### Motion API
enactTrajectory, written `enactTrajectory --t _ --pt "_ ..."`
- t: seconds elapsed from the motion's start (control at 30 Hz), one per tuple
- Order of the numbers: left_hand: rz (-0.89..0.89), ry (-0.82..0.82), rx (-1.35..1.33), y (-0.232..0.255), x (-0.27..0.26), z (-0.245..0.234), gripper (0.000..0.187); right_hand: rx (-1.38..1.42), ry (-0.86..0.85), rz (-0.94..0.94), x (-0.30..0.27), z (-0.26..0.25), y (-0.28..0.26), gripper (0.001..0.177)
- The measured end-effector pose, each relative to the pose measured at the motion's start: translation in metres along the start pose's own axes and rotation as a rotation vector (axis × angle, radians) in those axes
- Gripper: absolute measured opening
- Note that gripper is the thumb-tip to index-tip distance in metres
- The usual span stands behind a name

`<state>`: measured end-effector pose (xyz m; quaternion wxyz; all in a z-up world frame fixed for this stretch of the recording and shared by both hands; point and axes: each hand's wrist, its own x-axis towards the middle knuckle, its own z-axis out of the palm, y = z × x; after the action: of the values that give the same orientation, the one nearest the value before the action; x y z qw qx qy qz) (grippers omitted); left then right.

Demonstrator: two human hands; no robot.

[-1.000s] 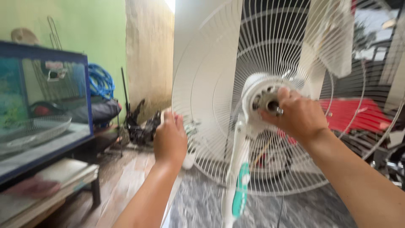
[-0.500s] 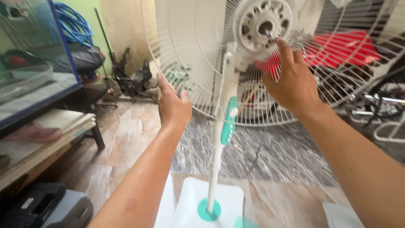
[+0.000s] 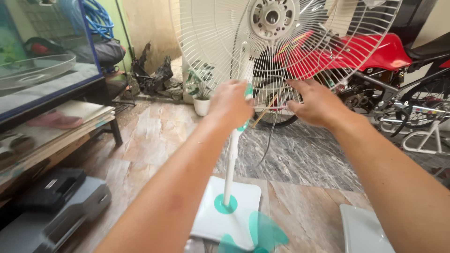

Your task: The person reassembles a standing electric fan by attaching the fan blades to the motor hub, securing them with a plastic nut, and wiping the blades with a cloth. They then use a screwdriver to tighten the rear cage of a second fan.

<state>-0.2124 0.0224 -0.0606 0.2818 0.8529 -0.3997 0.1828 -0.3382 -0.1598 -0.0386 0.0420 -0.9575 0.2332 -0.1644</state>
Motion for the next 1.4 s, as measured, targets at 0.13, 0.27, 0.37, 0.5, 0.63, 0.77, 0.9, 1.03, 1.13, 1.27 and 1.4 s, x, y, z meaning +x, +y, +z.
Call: enactTrajectory --t 0.13,0.27,0.37,0.5,0.63,0.77,0.9,1.03,1.13,1.27,1.4 --pt "0.153 0.097 -0.050 0.028 -0.010 0.019 0.041 -0.032 0.005 -0.046 -0.017 -0.007 0.007 0.065" --pt "0.152 -0.010 -0.092 0.037 -0.010 0.047 0.031 0.014 0.038 -0.076 -0.017 0.005 0.026 0.059" --pt "0.184 0.008 -0.171 0.038 -0.014 0.079 0.031 0.070 0.099 -0.163 -0.013 0.029 0.046 0.057" --pt "0.108 -0.097 -0.167 0.029 -0.023 0.120 0.030 0.114 0.053 -0.127 -0.006 0.074 0.068 0.053" --pt "0.112 -0.066 -0.178 0.019 -0.028 0.160 0.027 0.082 0.055 -0.185 0.000 0.118 0.081 0.051" --pt "0.128 -0.044 -0.180 0.005 -0.049 0.199 0.026 0.083 -0.015 -0.137 -0.004 0.162 0.084 0.047" --pt "0.135 -0.095 -0.184 -0.017 -0.072 0.231 0.022 0.059 -0.081 -0.072 -0.011 0.202 0.085 0.046" --pt "0.165 -0.105 -0.129 -0.032 -0.089 0.259 0.024 0.008 -0.110 -0.091 -0.020 0.236 0.091 0.046" --pt "0.159 -0.111 -0.118 -0.042 -0.097 0.277 0.022 -0.025 -0.135 -0.082 -0.021 0.253 0.094 0.045" --pt "0.103 -0.147 -0.128 -0.056 -0.119 0.306 0.027 0.015 -0.189 -0.029 -0.036 0.283 0.099 0.043" --pt "0.052 -0.200 -0.132 -0.072 -0.151 0.334 0.040 -0.005 -0.273 -0.011 -0.057 0.318 0.102 0.045"
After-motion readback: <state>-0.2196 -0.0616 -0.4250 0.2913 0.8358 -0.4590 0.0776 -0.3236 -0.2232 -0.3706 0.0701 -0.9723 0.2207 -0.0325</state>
